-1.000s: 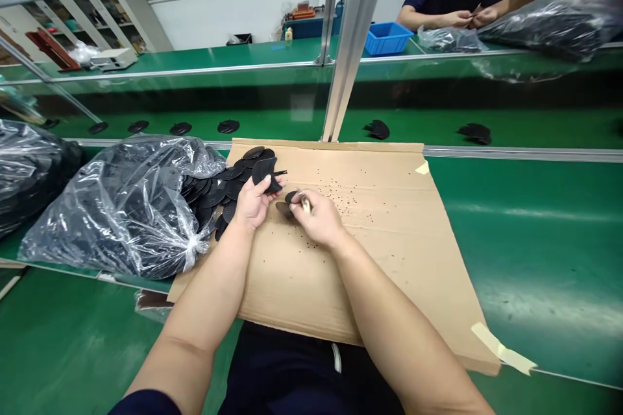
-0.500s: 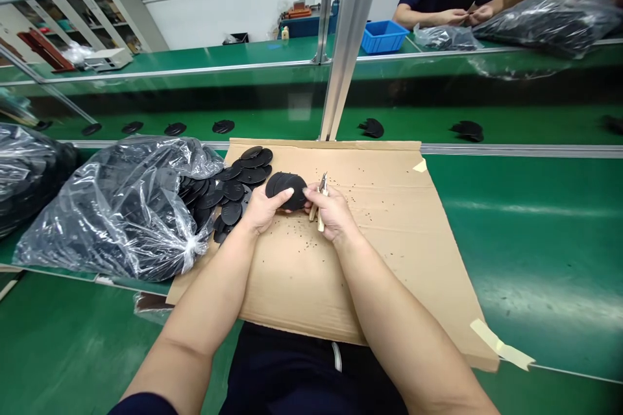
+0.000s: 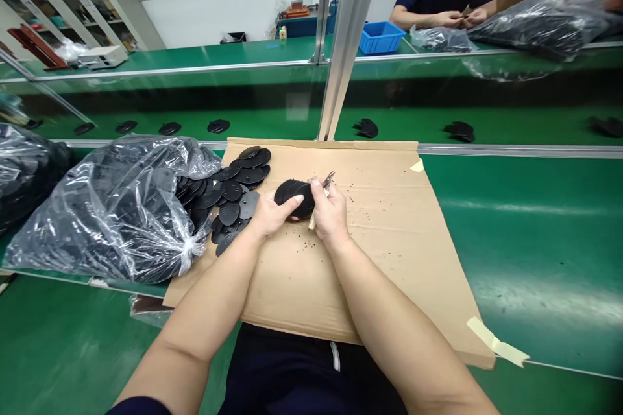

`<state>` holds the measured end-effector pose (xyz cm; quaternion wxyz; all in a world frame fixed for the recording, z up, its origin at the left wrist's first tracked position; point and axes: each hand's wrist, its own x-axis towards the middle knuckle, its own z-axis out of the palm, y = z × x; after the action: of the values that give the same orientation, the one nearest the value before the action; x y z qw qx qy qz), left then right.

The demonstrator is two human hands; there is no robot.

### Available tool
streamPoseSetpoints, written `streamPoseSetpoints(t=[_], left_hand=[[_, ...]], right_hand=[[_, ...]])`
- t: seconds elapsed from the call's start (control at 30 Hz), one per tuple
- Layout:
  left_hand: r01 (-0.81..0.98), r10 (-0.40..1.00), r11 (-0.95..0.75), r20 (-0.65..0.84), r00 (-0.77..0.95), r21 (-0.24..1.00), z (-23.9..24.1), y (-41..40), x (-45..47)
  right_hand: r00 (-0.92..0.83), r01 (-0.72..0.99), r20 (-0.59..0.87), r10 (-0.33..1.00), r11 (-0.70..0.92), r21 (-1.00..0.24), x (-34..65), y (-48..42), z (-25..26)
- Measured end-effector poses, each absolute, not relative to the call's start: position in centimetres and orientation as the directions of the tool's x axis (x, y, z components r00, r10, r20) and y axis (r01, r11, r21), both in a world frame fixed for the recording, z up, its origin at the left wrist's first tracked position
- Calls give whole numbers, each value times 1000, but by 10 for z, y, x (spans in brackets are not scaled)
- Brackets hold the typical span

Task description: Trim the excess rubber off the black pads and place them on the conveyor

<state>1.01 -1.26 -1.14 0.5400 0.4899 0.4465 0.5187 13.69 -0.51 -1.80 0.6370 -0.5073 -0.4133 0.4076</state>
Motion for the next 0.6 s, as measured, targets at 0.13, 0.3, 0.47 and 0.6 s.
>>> streamPoseSetpoints(t=[0.13, 0.3, 0.47, 0.6], left_hand=[[-136, 997, -5, 16, 73, 991, -13, -16, 15], [-119, 998, -42, 47, 41, 992, -14, -14, 17], [-114, 999, -34, 34, -4, 993, -15, -14, 20], [24, 991, -66, 68, -113, 998, -22, -18, 16]], right_hand=[[344, 76, 164, 925, 147, -986, 136, -9, -19], [303, 28, 149, 941, 148, -989, 135, -8, -22], [261, -18, 87, 961, 95, -995, 132, -9, -23], [297, 155, 105, 949, 61, -986, 132, -14, -16]])
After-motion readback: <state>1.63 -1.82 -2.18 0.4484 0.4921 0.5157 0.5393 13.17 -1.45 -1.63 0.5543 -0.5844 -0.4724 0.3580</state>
